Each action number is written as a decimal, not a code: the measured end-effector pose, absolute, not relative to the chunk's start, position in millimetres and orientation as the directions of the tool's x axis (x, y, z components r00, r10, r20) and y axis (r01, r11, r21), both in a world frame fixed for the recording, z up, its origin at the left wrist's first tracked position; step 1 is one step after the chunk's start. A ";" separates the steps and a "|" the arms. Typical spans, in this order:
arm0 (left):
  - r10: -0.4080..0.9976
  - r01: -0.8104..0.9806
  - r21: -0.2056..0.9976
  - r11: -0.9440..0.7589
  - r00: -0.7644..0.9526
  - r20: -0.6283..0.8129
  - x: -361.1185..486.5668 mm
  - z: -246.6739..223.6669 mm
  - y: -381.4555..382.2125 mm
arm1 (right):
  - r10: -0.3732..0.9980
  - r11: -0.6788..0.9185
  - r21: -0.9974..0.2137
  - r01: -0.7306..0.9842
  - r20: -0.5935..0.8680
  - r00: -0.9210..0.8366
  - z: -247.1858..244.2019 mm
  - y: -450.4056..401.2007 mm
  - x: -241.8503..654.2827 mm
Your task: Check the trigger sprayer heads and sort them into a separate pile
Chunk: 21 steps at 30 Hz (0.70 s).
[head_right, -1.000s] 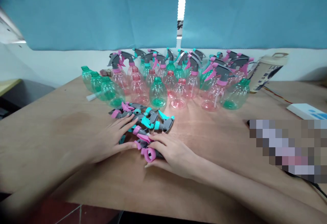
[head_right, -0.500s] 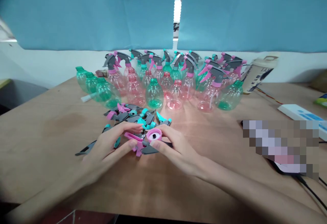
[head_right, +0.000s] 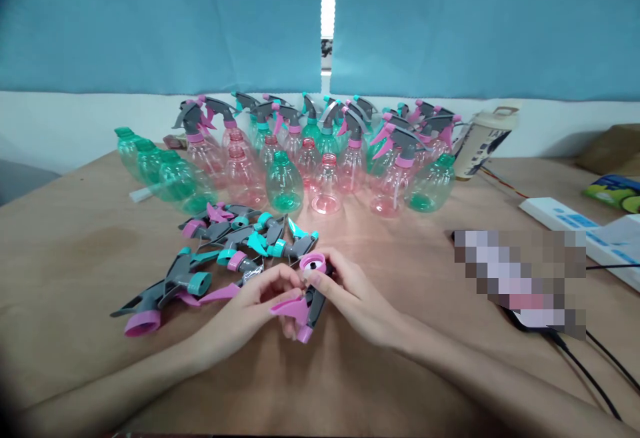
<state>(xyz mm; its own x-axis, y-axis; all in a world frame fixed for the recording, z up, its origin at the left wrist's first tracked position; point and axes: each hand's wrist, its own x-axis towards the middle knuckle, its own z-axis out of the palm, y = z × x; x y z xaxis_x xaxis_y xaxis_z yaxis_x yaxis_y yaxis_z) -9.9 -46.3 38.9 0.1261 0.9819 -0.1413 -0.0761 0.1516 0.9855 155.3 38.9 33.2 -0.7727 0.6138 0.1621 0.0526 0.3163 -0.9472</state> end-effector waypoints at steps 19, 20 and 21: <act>0.974 0.399 0.894 -0.204 -0.006 0.225 -22.4 37.2 -48.3 | 0.393 0.696 -0.715 -0.070 0.460 -0.796 21.7 42.9 127.9; 0.971 0.408 0.888 -0.211 -0.016 0.238 -23.4 37.9 -48.6 | 0.370 0.708 -0.701 -0.080 0.466 -0.804 22.5 44.9 127.8; 0.965 0.432 0.874 -0.223 -0.030 0.261 -24.8 38.6 -48.6 | 0.350 0.715 -0.692 -0.093 0.470 -0.811 24.2 47.5 127.9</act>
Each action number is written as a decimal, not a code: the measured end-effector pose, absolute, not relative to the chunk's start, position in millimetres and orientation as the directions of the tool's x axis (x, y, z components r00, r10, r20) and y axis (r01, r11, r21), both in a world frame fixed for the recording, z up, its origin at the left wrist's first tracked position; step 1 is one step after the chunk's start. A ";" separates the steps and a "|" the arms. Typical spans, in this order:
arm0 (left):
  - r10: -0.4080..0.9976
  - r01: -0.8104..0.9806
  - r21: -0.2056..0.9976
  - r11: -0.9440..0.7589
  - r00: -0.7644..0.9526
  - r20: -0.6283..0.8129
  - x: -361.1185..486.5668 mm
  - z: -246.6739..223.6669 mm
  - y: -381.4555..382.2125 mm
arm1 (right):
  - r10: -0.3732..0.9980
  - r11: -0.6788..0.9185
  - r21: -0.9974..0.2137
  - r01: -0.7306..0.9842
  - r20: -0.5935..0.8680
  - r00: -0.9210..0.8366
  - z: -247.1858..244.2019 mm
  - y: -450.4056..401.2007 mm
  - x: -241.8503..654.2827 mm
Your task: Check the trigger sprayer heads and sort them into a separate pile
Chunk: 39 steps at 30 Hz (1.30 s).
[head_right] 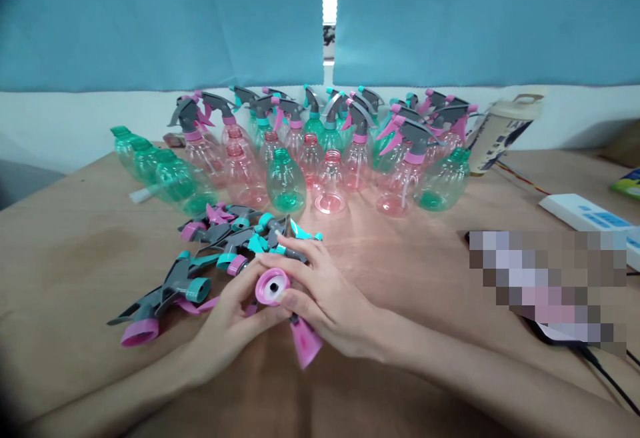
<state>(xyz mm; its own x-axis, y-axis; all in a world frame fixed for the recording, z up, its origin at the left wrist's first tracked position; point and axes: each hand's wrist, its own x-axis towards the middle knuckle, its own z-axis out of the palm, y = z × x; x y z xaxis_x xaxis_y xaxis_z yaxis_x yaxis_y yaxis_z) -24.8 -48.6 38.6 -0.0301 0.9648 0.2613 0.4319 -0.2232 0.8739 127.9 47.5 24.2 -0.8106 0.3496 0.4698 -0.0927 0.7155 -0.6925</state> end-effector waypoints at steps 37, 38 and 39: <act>0.939 0.669 0.670 -0.322 0.136 0.315 -46.7 39.5 -46.6 | 0.268 0.855 -0.507 0.106 0.257 -0.929 101.9 56.6 131.7; 0.938 0.667 0.671 -0.323 0.134 0.318 -46.5 38.5 -46.3 | 0.283 0.843 -0.524 0.120 0.244 -0.928 101.3 56.8 131.6; 0.938 0.664 0.674 -0.323 0.130 0.321 -46.4 37.6 -46.0 | 0.293 0.830 -0.544 0.126 0.233 -0.927 100.5 57.0 131.6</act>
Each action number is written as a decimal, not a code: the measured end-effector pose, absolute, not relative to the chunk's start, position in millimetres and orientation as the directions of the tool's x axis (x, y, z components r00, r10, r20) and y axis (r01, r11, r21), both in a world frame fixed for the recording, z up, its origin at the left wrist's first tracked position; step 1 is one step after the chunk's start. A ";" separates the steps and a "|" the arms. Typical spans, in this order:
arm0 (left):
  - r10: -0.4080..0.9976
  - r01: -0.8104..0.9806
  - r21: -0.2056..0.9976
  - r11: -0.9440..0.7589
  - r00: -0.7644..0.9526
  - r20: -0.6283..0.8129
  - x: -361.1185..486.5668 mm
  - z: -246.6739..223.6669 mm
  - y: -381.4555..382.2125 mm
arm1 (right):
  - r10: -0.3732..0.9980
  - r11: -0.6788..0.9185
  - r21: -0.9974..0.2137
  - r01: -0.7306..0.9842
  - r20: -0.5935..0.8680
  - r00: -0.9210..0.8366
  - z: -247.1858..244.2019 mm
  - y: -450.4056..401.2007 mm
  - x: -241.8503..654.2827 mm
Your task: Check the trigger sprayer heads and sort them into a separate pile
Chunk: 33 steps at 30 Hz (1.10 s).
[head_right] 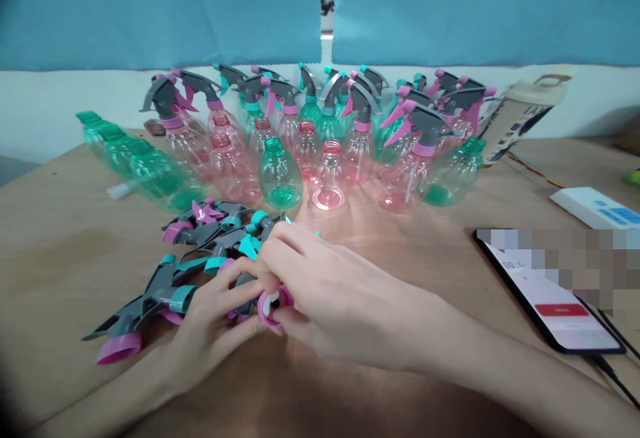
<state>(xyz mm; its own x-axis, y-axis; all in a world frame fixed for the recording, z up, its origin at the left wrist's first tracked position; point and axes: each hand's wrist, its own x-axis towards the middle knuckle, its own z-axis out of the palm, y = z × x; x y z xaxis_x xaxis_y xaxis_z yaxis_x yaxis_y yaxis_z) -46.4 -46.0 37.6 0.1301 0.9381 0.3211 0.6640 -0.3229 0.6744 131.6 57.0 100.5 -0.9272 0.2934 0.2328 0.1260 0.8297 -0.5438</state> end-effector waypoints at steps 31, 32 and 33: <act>0.916 0.685 0.628 -0.369 0.154 0.370 -33.4 31.2 -50.3 | 0.217 0.211 -0.948 0.240 -0.194 -0.957 89.1 63.7 128.2; 0.920 0.691 0.632 -0.351 0.128 0.371 -34.0 30.0 -50.7 | 0.230 0.189 -0.954 0.232 -0.187 -0.955 86.4 62.9 127.0; 0.923 0.698 0.635 -0.332 0.102 0.371 -34.7 28.8 -51.0 | 0.235 0.160 -0.961 0.226 -0.186 -0.954 84.1 62.2 125.7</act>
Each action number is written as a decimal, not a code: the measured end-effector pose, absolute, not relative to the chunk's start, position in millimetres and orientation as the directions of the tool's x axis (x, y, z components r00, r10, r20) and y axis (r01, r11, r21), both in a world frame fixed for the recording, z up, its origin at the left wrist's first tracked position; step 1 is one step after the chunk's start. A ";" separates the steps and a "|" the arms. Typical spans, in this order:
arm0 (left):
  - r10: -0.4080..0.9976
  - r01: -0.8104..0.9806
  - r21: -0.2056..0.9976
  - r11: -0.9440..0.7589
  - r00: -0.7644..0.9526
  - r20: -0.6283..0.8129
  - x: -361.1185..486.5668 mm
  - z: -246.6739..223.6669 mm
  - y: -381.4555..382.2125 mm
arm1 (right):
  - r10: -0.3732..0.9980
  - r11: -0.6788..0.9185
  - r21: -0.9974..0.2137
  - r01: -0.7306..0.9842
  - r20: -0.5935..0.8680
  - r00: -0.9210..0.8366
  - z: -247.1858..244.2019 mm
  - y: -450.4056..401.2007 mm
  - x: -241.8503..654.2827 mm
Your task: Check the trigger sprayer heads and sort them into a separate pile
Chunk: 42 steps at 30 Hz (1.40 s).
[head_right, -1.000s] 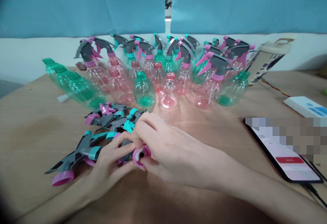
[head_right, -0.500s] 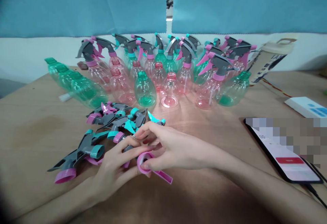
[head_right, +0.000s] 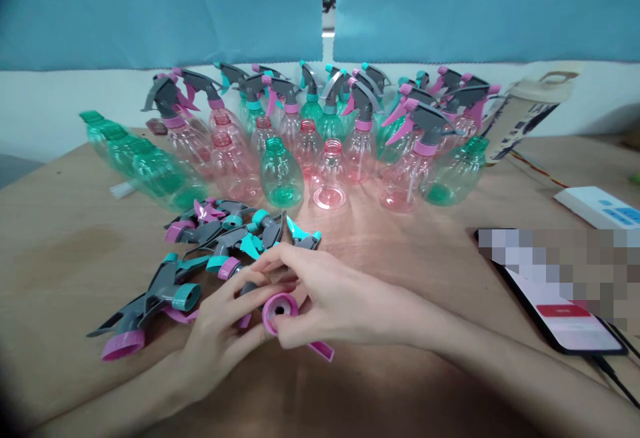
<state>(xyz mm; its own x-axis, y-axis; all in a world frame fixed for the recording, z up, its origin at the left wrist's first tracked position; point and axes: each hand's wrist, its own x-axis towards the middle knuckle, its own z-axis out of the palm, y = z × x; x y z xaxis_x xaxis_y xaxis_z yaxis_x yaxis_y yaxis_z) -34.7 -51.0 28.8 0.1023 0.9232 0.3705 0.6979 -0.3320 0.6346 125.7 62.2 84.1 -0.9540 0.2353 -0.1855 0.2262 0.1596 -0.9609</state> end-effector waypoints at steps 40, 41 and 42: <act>0.866 0.772 0.520 -0.367 0.078 0.494 -36.0 28.3 -48.5 | 0.267 0.622 -0.773 0.128 0.056 -0.962 88.6 55.5 124.8; 0.863 0.772 0.520 -0.366 0.072 0.500 -36.0 28.3 -48.8 | 0.264 0.649 -0.752 0.115 0.081 -0.961 88.4 54.5 124.4; 0.862 0.771 0.521 -0.366 0.070 0.502 -36.1 28.2 -49.3 | 0.269 0.665 -0.739 0.104 0.107 -0.957 87.4 53.4 123.9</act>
<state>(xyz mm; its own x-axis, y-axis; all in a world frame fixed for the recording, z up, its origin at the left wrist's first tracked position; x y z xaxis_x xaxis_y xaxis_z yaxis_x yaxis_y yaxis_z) -36.1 -49.3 28.2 0.0702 0.8622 0.5017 0.7713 -0.3658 0.5208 123.9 53.4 87.4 -0.9573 0.2686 0.1067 0.1043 0.6653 -0.7393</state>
